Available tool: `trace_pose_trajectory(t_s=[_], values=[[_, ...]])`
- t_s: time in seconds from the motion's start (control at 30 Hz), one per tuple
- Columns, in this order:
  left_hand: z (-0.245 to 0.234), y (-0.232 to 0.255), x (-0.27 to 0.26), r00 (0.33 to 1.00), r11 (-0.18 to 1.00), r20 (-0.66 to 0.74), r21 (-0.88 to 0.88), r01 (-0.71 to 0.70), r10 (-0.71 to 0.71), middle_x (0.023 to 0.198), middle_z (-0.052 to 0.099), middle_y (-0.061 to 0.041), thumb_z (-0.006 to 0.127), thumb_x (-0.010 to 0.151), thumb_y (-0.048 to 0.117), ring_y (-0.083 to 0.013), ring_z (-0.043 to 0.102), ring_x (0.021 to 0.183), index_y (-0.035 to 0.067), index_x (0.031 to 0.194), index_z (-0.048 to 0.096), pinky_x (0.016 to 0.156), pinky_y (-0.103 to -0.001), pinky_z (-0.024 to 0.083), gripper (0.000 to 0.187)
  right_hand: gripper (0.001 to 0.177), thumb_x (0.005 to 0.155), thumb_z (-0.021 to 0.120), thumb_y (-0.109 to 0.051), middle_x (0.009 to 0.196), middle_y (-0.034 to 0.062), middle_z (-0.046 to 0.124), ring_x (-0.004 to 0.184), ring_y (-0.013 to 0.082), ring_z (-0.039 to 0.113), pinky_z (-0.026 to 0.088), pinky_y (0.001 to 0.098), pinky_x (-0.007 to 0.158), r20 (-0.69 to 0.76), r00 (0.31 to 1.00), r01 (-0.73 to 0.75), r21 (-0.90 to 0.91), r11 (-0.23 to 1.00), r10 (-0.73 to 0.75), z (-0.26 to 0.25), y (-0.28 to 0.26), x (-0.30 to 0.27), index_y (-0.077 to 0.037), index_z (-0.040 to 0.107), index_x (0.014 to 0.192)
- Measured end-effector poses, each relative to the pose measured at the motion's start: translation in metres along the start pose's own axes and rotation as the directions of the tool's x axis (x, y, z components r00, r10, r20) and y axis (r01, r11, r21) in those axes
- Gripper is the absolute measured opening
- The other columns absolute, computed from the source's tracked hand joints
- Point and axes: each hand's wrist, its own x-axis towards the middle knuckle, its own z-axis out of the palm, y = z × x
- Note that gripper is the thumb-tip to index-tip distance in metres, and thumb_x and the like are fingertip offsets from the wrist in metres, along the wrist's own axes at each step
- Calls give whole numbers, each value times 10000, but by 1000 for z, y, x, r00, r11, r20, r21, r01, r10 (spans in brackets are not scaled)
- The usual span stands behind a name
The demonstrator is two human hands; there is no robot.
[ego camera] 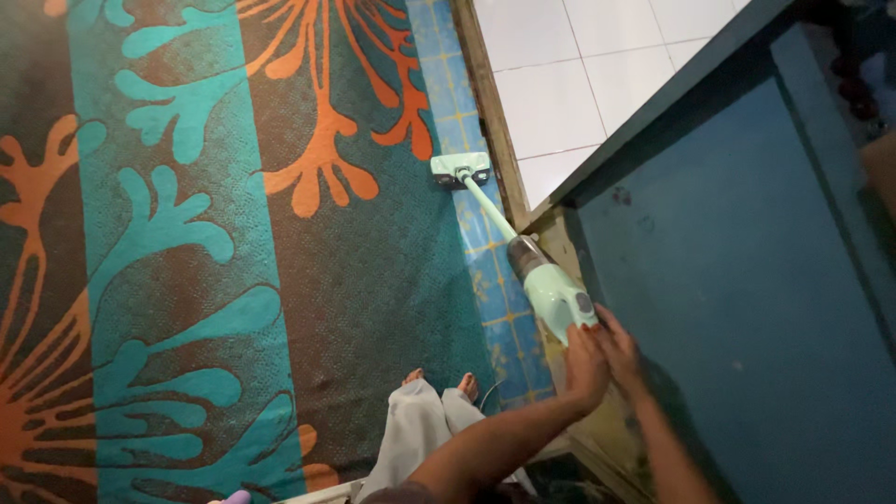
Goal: The person uses a light green cordless stick vacuum to clean a patterned carpet in a narrow hallway. They move the vacuum back and forth along the length of the carpet, covering the area systematically.
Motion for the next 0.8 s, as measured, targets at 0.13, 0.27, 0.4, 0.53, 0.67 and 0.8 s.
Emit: trace_pose_trajectory(t_s=[0.13, 0.27, 0.4, 0.53, 0.67, 0.8], values=[[-9, -10, 36, 997, 998, -39, -9, -66, 65, 907, 645, -298, 331, 1092, 405, -482, 639, 843, 8, 1083, 518, 748, -533, 483, 438, 487, 1022, 575, -329, 1237, 85, 678, 1109, 153, 630, 480, 283, 967, 89, 993, -99, 210, 973, 82, 22, 8, 33, -7, 580, 1387], [-22, 9, 68, 988, 992, -109, -59, -115, 108, 911, 649, -293, 343, 1086, 382, -471, 636, 831, -3, 1061, 548, 751, -518, 494, 438, 477, 1054, 537, -390, 1094, 96, 689, 960, 173, 615, 471, 305, 832, 193, 972, -173, 201, 964, 134, 39, -25, 53, 11, 668, 1278], [-27, 27, 95, 999, 996, -41, -86, -3, -1, 897, 625, -275, 283, 1074, 375, -454, 625, 812, 23, 1076, 511, 733, -513, 482, 419, 446, 1007, 516, -411, 1093, 18, 702, 975, 111, 643, 496, 248, 861, 142, 969, -233, 257, 938, 202, 65, -53, 90, -48, 673, 1214], [-19, 26, 138, 982, 991, -137, -26, -134, 129, 917, 624, -279, 311, 1097, 374, -445, 614, 855, 4, 1022, 526, 763, -507, 473, 434, 376, 1017, 585, -363, 942, 29, 687, 857, 111, 610, 499, 275, 758, 84, 996, -41, 173, 984, 27, 75, -68, 129, -10, 711, 1051], [-15, 38, 199, 964, 975, -208, -114, -190, 163, 933, 648, -274, 338, 1080, 381, -445, 632, 864, 11, 1014, 540, 764, -510, 486, 427, 345, 1012, 615, -330, 810, 11, 672, 750, 105, 569, 484, 294, 676, 56, 998, 10, 50, 999, -13, 92, -96, 184, -9, 724, 949], [-16, 61, 270, 978, 984, -198, -149, -100, 70, 962, 673, -266, 334, 1073, 391, -438, 657, 893, 32, 1070, 568, 780, -496, 500, 429, 327, 1000, 604, -306, 732, 17, 684, 678, 90, 571, 486, 292, 610, 48, 999, 19, -76, 997, -16, 107, -128, 246, -16, 737, 926]])
